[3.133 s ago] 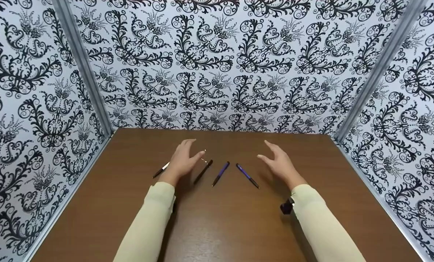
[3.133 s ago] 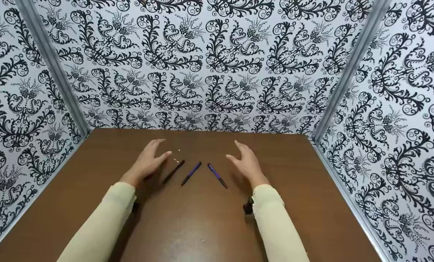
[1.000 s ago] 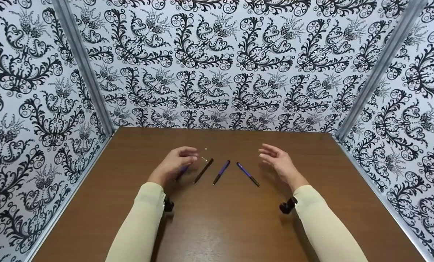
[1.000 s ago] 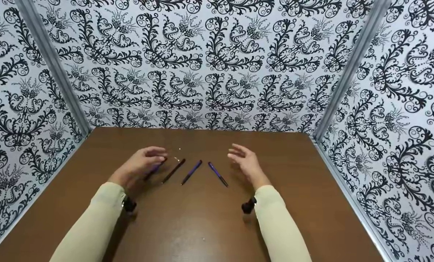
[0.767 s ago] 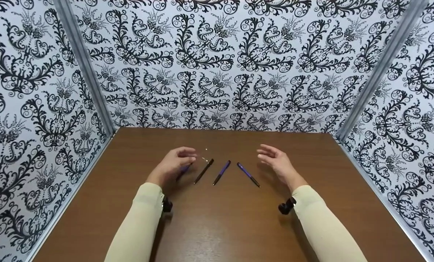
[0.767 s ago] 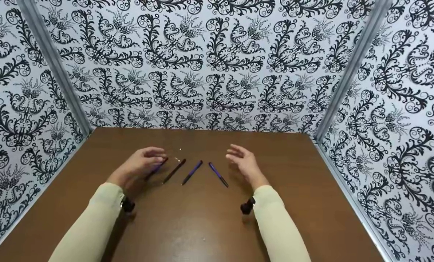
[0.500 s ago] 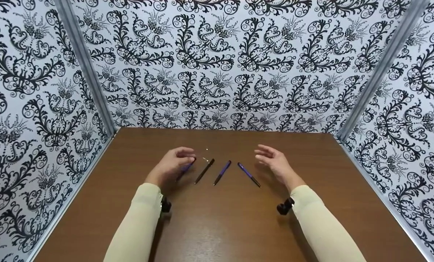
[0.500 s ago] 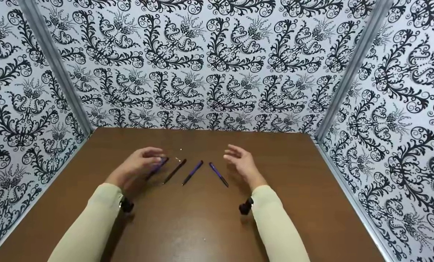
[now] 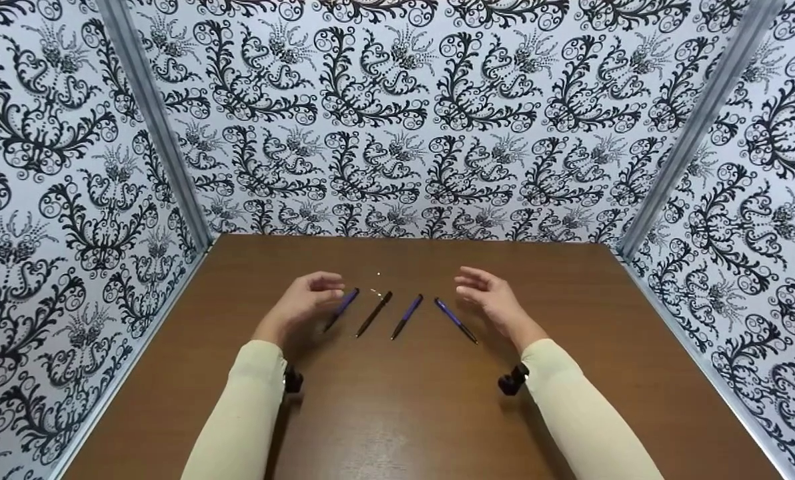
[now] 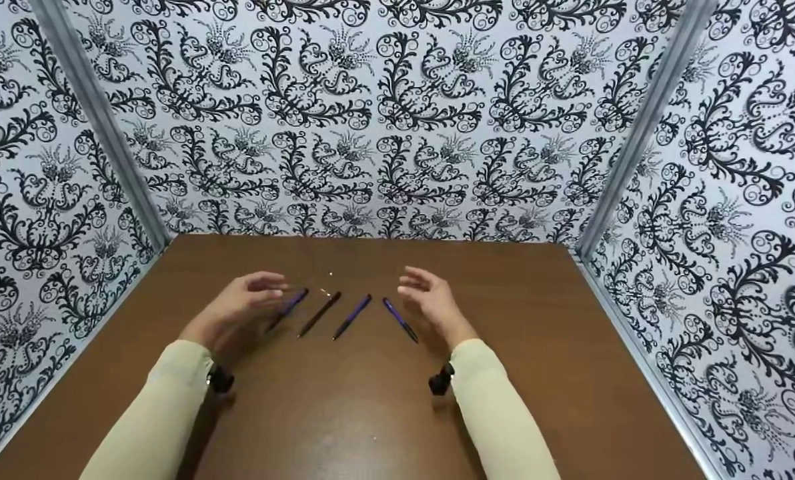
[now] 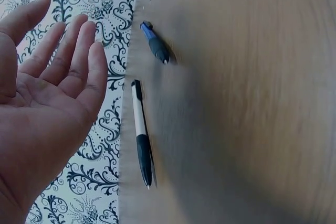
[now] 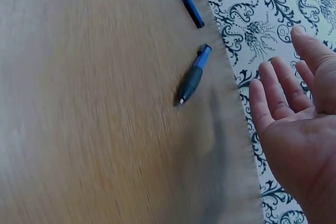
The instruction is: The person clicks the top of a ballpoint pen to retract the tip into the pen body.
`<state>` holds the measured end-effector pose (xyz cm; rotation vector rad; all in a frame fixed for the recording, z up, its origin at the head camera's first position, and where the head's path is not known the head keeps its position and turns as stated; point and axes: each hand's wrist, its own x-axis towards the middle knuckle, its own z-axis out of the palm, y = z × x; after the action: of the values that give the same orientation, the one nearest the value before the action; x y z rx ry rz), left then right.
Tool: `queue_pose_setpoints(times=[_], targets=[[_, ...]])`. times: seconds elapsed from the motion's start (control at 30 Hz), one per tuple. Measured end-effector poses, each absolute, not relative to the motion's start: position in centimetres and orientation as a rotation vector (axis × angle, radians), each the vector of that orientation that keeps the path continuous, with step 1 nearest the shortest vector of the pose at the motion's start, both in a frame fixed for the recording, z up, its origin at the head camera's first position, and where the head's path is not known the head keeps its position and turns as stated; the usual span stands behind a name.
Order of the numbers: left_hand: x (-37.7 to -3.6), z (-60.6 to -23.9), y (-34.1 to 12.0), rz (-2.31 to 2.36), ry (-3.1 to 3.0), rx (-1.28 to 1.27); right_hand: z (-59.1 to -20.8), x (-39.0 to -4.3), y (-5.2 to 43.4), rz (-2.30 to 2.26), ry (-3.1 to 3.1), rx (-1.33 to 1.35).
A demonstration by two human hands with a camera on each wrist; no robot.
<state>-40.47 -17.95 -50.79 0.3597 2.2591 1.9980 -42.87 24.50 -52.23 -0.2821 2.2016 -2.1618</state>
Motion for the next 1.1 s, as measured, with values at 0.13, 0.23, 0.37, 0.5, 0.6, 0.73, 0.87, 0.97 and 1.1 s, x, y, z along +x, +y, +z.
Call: queue_pose_setpoints(times=[0.13, 0.23, 0.37, 0.5, 0.6, 0.73, 0.87, 0.97, 1.1], targets=[[-40.3, -50.8, -18.5, 2.002, 2.279, 0.374, -52.3, -42.8, 23.5, -2.18, 2.174, -0.264], [-40.2, -50.8, -18.8, 1.975, 2.314, 0.368, -52.3, -42.9, 22.8, -2.189, 2.181, -0.276], [-40.1, -50.6, -19.2, 1.973, 2.336, 0.364, -52.2, -42.9, 21.8, -2.185, 2.211, -0.307], [-39.9, -50.6, -19.5, 1.967, 2.357, 0.374, -52.3, -43.0, 20.9, -2.186, 2.224, -0.344], [-39.8, -50.5, -19.9, 1.961, 2.36, 0.37, -52.4, -43.1, 20.4, -2.199, 2.207, -0.37], [-39.7, -50.5, -20.4, 1.912, 2.404, 0.366, -52.6, -43.3, 20.0, -2.182, 2.224, -0.396], [-39.6, -50.5, -20.8, 1.88, 2.418, 0.36, -52.8, -43.5, 19.6, -2.158, 2.249, -0.404], [-39.5, -50.5, -21.2, 1.889, 2.41, 0.351, -52.8, -43.5, 19.1, -2.143, 2.251, -0.411], [-39.6, -50.6, -22.0, 1.888, 2.435, 0.34, -52.6, -43.5, 18.2, -2.123, 2.261, -0.417]])
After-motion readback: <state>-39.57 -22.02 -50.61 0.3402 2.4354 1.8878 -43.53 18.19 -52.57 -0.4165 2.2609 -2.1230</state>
